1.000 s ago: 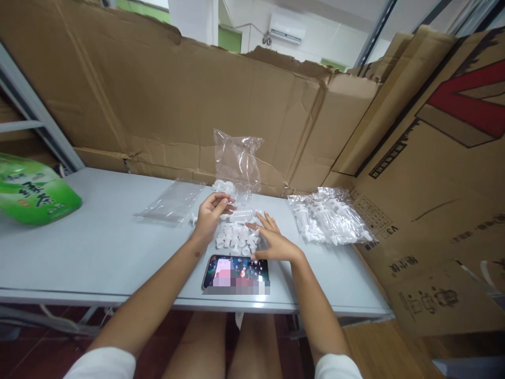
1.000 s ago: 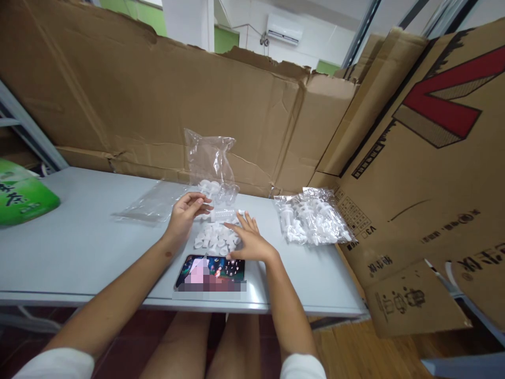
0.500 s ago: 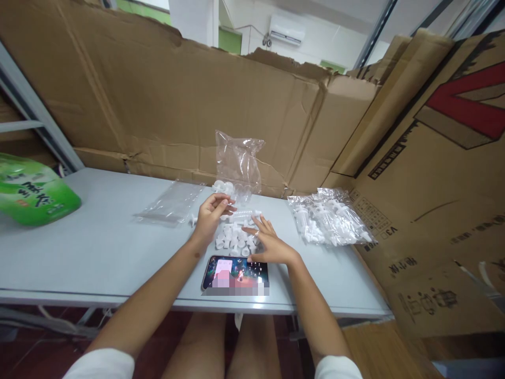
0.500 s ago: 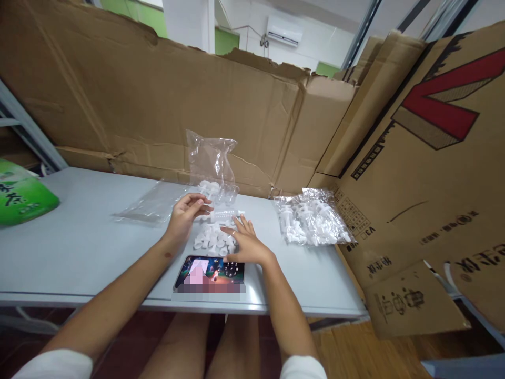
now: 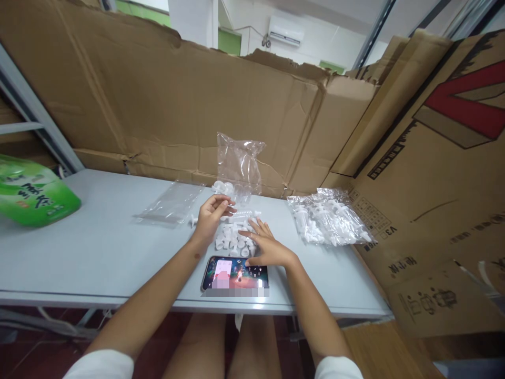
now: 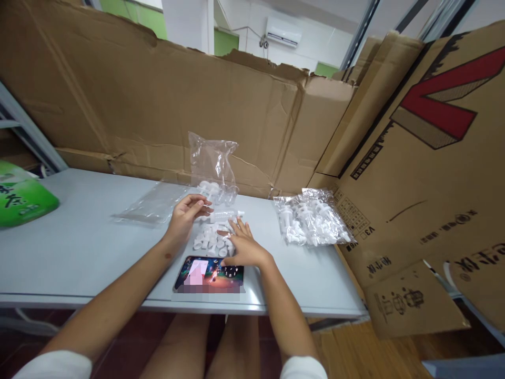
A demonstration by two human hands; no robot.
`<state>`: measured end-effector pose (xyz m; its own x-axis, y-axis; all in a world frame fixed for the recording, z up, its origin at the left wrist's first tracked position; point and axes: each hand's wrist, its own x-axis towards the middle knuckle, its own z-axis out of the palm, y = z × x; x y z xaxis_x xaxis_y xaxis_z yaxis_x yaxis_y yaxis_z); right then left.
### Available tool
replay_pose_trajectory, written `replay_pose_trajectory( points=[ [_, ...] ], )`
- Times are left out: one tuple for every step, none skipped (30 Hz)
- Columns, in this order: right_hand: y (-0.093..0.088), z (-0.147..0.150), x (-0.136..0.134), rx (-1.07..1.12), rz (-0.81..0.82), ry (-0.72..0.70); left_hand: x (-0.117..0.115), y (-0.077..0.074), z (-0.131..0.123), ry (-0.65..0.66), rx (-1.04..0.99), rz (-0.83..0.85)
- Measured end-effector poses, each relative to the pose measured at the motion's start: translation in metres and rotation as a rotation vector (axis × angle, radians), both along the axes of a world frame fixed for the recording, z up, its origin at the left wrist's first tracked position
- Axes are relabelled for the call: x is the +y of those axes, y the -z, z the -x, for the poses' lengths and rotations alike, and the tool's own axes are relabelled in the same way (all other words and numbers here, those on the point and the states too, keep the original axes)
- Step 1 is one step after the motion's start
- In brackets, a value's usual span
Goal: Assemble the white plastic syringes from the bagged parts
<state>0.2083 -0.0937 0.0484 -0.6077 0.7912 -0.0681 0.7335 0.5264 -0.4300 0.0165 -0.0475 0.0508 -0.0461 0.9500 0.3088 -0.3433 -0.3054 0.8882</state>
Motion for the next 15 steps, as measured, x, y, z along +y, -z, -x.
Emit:
replay_pose_trajectory(
  points=[
    [0.0002,-0.0001,0.0001,0.001,0.0,0.002,-0.0001,-0.0001,0.0,0.001,-0.002,0.0],
    [0.0004,-0.0003,0.0002,0.004,-0.002,0.005,-0.0002,-0.0002,0.0,0.003,-0.003,0.001],
    [0.0005,-0.0005,0.0003,0.007,-0.003,0.007,-0.0003,-0.0002,0.0,0.007,-0.005,0.003],
    [0.0006,-0.0005,0.0004,0.01,-0.003,0.009,-0.0004,-0.0002,0.0001,0.01,-0.006,0.004],
    [0.0006,-0.0005,0.0004,0.011,-0.002,0.01,-0.0004,0.0,0.0001,0.012,-0.007,0.004],
    [0.0006,-0.0003,0.0003,0.011,0.002,0.008,-0.0003,0.0001,0.0002,0.014,-0.008,0.004],
    [0.0005,0.0,0.0002,0.01,0.006,0.006,-0.0002,0.0003,0.0002,0.014,-0.009,0.004],
    [0.0004,0.0004,0.0,0.008,0.011,0.003,0.0,0.0005,0.0002,0.013,-0.01,0.004],
    [0.0003,0.0008,-0.0003,0.004,0.015,0.0,0.0001,0.0007,0.0001,0.012,-0.011,0.005],
    [0.0001,0.0012,-0.0005,0.001,0.018,-0.002,0.0002,0.0008,0.0001,0.011,-0.012,0.007],
    [-0.0001,0.0016,-0.0007,-0.002,0.019,-0.004,0.0003,0.0008,0.0,0.011,-0.012,0.011],
    [-0.0003,0.0019,-0.0009,-0.006,0.02,-0.007,0.0004,0.0008,-0.0002,0.01,-0.011,0.014],
    [-0.0004,0.0021,-0.0011,-0.009,0.02,-0.009,0.0004,0.0007,-0.0002,0.009,-0.01,0.016],
    [-0.0004,0.0023,-0.0012,-0.011,0.021,-0.009,0.0004,0.0006,-0.0003,0.009,-0.009,0.018],
    [-0.0004,0.0024,-0.0013,-0.013,0.022,-0.009,0.0004,0.0006,-0.0004,0.008,-0.009,0.02]
  ],
)
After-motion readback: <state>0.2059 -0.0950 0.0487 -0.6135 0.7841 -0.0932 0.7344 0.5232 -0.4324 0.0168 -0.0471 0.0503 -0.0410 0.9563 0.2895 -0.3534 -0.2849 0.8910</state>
